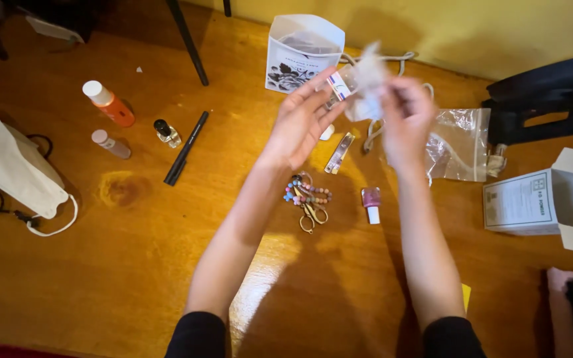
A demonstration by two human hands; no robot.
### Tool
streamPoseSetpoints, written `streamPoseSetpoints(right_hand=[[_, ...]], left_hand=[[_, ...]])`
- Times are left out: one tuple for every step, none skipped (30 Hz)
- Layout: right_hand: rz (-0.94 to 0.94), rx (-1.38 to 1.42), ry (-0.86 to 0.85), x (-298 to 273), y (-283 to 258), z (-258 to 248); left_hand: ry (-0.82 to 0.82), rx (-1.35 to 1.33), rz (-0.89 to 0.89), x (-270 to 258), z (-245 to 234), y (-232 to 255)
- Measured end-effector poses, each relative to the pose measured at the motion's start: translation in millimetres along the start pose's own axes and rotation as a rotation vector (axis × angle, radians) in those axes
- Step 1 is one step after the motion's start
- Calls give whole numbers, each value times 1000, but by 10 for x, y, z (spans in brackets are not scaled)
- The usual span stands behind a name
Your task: Clean and sanitize small personal items including nail clippers, tweezers, and jewelry using a cloth and cleaning solution.
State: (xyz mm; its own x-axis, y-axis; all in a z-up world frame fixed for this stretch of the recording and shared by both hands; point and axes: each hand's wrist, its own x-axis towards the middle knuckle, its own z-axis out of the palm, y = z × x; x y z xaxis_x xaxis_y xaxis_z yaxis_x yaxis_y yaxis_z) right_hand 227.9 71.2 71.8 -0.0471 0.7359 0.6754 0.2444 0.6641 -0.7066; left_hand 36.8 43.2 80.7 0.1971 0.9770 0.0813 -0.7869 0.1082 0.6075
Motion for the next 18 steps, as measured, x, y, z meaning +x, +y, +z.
streamPoseSetpoints(right_hand=[[213,106,187,-31,201,-56],[213,106,186,-5,101,-60],[371,401,95,19,1,-63],[530,695,-1,28,-99,-63],[534,695,-3,6,-176,-24],[509,621,4,-12,-253,29],[484,547,12,-31,-332,83],[489,551,6,-49,-289,92],[454,479,14,-67,-249,102],[414,408,22,-62,-212,116],[412,413,17,-80,-189,154],[296,301,23,-105,-168,186],[180,189,29,-130,-146,217],[176,192,26,-172,-269,337],[102,128,15,-215,-392,453],[31,66,4,-279,-516,568],[32,69,3,-288,-593,598],[-60,-59,-72,-291,-670,641]], left_hand=[[24,48,28,-50,50,11],[25,47,29,18,-16,-109],[13,134,82,84,-83,-229],[4,220,135,136,-157,-357],[8,219,134,144,-159,-386],[62,314,207,149,-168,-403],[115,409,281,153,-177,-418],[123,411,281,141,-180,-420],[173,450,301,127,-181,-420],[219,489,326,131,-175,-403],[223,491,331,145,-172,-410],[264,450,330,154,-168,-427],[305,409,328,164,-164,-444],[306,409,334,185,-123,-433],[333,252,272,207,-79,-424],[360,97,206,214,-42,-425],[363,98,208,134,61,-349],[403,109,190,58,159,-260]])
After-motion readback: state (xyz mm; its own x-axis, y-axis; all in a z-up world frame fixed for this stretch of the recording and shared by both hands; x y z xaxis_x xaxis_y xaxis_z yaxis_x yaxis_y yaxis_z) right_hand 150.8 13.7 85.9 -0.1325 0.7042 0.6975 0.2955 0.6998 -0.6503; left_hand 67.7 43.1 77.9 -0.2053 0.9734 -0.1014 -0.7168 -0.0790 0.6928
